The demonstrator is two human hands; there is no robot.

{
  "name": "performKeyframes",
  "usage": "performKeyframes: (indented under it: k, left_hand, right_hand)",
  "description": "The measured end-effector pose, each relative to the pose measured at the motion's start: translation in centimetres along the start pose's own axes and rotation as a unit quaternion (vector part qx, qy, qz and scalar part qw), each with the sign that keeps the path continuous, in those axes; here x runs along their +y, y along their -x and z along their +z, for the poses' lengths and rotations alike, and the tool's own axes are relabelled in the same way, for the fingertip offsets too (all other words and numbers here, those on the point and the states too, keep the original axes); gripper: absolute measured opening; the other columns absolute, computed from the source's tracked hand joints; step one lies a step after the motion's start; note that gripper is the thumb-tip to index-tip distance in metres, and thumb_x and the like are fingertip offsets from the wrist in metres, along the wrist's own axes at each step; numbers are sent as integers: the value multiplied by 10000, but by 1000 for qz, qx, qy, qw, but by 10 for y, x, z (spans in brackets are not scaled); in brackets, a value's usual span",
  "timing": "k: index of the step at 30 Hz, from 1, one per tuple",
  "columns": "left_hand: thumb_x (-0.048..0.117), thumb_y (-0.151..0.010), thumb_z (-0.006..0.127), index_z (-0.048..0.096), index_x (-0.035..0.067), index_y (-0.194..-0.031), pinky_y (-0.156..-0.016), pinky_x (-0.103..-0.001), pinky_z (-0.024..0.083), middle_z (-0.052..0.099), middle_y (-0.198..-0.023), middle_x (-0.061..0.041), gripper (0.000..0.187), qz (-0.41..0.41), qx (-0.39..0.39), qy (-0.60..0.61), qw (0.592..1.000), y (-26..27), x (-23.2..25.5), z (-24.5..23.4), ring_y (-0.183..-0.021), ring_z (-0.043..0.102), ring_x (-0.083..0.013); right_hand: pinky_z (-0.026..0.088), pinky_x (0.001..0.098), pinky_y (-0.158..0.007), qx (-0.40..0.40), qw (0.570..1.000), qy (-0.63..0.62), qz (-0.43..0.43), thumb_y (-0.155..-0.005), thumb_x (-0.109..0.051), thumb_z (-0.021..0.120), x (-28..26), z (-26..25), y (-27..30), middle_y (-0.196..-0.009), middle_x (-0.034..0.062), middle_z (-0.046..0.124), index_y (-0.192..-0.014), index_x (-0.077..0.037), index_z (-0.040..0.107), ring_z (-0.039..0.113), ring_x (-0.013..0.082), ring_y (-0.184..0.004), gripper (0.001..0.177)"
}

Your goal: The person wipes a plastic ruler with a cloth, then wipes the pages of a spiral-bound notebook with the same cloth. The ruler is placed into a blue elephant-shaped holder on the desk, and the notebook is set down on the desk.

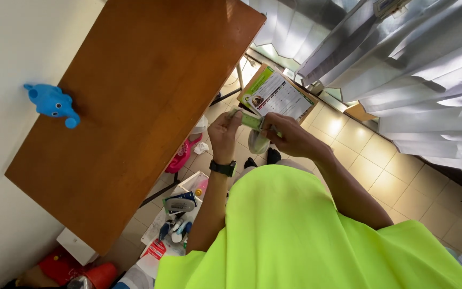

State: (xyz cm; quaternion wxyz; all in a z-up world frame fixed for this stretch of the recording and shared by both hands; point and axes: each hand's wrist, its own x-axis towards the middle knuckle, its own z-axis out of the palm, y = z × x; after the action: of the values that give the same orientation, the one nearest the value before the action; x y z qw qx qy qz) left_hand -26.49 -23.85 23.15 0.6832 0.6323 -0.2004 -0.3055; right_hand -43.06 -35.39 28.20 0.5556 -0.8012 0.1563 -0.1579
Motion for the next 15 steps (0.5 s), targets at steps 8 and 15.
performKeyframes:
  k: [8,15]
  left_hand:
    - [125,-943,749,719,36,-945,-642,-392,673,748,-760,-150,95,-61,140,155,976,24,26,-2,-676,776,-238]
    - [103,-938,759,693,46,-898,-604,-388,675,702,-728,-69,96,-37,242,222,944,32,0,-18,-635,762,-228]
  right_hand:
    - [489,384,-745,234,969,65,-38,-996,-28,680,13,-7,-1,-791,94,615,-1023,-63,644,620,257,-745,57]
    - [530,424,-936,193,957,80,-199,-850,-34,794,-23,78,-31,-1017,117,722,-1126,-105,735,675,347,-1062,291]
